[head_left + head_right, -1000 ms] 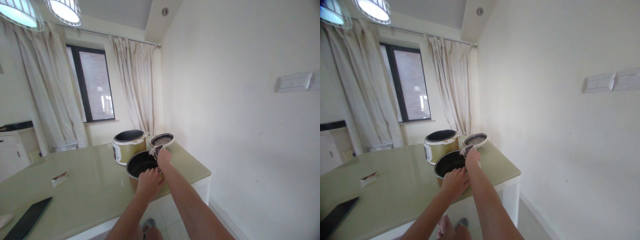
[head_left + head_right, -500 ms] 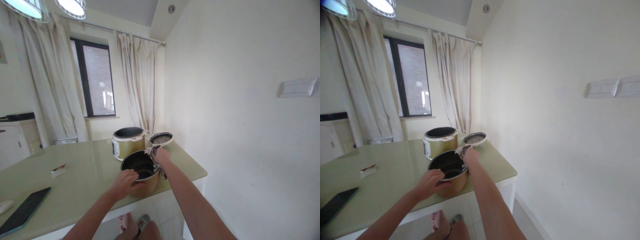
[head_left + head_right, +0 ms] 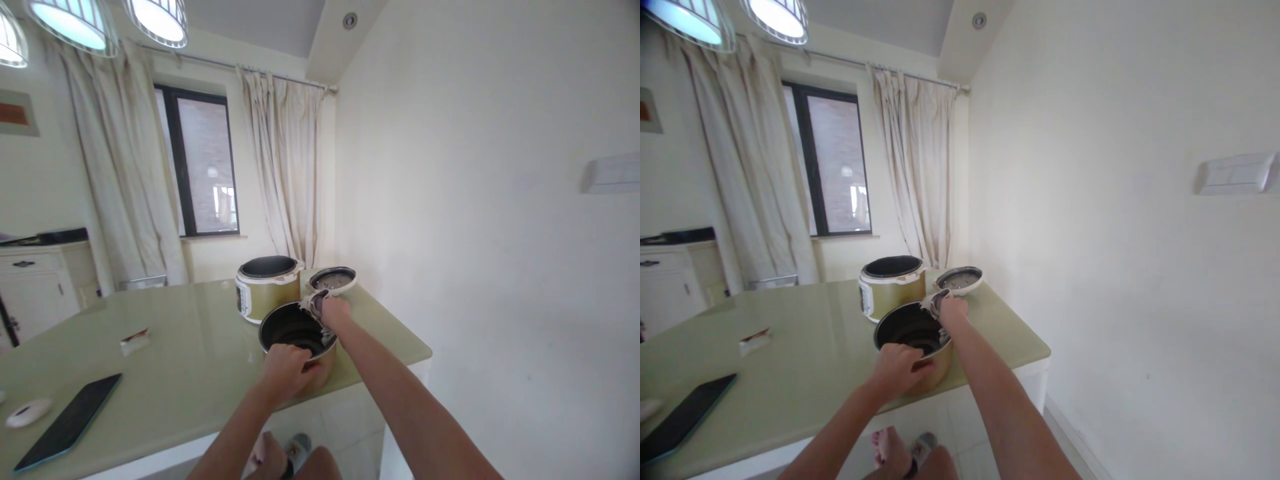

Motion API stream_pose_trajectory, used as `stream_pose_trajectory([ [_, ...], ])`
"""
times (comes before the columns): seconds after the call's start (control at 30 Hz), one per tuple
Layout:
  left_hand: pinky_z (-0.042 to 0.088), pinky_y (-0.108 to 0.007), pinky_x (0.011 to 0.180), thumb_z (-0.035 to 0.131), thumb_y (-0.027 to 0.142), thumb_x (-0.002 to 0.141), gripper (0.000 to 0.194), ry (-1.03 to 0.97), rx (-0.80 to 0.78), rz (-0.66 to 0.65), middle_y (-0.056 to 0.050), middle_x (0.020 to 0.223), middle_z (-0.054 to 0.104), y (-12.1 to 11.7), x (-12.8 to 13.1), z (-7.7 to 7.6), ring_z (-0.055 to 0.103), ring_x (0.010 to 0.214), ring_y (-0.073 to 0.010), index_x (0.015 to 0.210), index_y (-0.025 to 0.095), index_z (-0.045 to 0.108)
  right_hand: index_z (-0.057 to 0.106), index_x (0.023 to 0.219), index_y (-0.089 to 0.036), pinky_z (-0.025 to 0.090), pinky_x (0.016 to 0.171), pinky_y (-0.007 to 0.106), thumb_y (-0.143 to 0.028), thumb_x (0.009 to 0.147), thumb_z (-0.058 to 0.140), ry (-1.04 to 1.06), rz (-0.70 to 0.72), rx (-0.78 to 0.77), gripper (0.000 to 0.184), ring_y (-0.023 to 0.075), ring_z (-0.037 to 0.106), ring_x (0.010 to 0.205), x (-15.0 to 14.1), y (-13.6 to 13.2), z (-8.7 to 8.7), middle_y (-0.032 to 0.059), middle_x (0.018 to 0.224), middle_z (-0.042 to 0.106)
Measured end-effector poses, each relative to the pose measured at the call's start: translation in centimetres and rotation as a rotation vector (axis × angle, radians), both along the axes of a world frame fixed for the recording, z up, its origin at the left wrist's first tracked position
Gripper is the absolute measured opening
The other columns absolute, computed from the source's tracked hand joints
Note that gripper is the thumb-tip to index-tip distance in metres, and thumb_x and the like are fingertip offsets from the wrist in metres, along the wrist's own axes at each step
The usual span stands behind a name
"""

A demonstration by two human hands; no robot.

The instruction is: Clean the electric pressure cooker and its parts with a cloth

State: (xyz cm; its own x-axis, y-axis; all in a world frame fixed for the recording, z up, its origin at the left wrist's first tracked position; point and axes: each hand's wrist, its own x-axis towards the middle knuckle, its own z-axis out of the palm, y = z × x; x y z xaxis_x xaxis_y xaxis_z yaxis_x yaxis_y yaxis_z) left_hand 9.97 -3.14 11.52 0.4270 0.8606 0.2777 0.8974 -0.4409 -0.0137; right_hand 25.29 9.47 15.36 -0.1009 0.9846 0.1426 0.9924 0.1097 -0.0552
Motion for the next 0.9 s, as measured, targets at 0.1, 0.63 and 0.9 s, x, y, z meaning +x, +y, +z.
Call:
stream_pose_trajectory([
  [0.1,0.044,-0.034,0.065,0.055,0.068,0.095,0.057,-0.049,0.035,-0.085,-0.01,0.076,0.08,0.0,-3.1,-1.2,0.076,0.074,-0.0253,0.07,0.022,0.078,0.072,0.123,-0.009,0.055,0.098,0.044,-0.017,0.093,0.064,-0.085,0.218,0.067,0.032,0.0322,0.07,0.118,-0.4,0.2,0.4,0.0252,0.119,0.074],
  [0.63,0.038,-0.033,0.06,0.063,0.061,0.093,0.047,-0.085,0.069,-0.04,-0.01,0.072,0.08,-1.4,-2.9,-0.9,0.075,0.068,-0.0236,0.071,0.024,0.082,0.063,0.133,-0.005,0.054,0.093,0.046,-0.013,0.092,0.062,-0.376,0.984,0.235,0.042,0.0322,0.066,0.112,-6.8,1.1,-0.6,0.0247,0.13,0.068],
  [0.9,0.043,-0.032,0.064,0.063,0.06,0.092,0.046,-0.076,0.065,-0.046,-0.011,0.078,0.081,-1.5,-2.9,-0.5,0.075,0.073,-0.0236,0.074,0.021,0.081,0.07,0.121,-0.01,0.054,0.094,0.036,-0.017,0.088,0.065,0.035,0.734,-0.169,0.035,0.0298,0.07,0.11,-8.6,-1.5,-1.3,0.0173,0.124,0.074],
])
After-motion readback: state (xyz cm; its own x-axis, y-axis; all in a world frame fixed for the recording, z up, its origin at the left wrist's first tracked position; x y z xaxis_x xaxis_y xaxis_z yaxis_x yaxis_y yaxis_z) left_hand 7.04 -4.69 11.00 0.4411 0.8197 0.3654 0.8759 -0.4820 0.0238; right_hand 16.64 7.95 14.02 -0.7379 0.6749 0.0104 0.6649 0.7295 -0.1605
